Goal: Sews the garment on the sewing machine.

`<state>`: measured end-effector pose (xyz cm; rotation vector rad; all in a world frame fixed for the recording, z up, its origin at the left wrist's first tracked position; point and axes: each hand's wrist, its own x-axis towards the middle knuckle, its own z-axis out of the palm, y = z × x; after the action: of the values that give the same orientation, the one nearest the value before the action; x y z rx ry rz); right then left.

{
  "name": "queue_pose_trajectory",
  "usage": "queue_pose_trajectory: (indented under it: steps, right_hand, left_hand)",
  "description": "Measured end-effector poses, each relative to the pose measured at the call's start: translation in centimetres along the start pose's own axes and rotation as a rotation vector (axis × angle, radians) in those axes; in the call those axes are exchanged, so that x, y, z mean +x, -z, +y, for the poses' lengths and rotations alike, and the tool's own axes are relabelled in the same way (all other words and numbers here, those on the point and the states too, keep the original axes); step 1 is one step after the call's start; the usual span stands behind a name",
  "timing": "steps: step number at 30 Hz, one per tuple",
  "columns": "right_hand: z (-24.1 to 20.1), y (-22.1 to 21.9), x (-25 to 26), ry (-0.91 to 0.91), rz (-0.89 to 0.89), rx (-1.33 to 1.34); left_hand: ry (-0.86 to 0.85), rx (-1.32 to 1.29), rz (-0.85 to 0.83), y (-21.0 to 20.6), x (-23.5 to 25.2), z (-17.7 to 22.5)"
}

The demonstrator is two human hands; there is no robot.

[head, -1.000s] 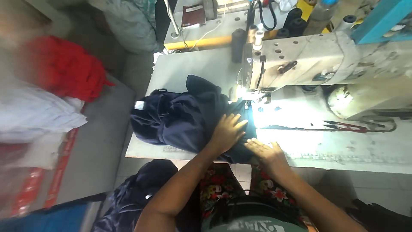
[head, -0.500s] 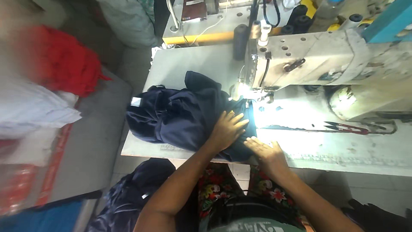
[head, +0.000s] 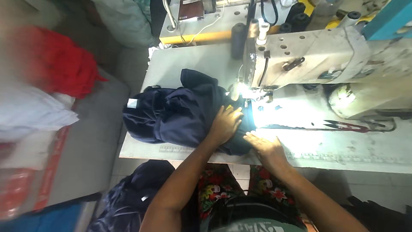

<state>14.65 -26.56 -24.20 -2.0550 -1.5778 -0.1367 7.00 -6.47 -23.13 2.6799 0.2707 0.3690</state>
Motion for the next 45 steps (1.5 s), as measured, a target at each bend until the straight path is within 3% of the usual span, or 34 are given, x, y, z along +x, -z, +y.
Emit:
queue_pose_trajectory:
  steps: [23, 40, 45]
  right_hand:
    - [1.4, -0.2, 3.6, -0.046, 0.001, 0.028]
    - [2.3, -0.7, 5.1, -0.101, 0.000, 0.080]
    - [2.1, -0.7, 5.0, -0.143, -0.037, 0.066]
  left_hand:
    - [0.103, 0.022, -0.037, 0.4, 3.9, -1.6]
    - [0.207, 0.061, -0.266, 3.1, 6.3, -2.8]
    - [-0.056, 0.229, -0.206, 5.5, 2.9, -4.6]
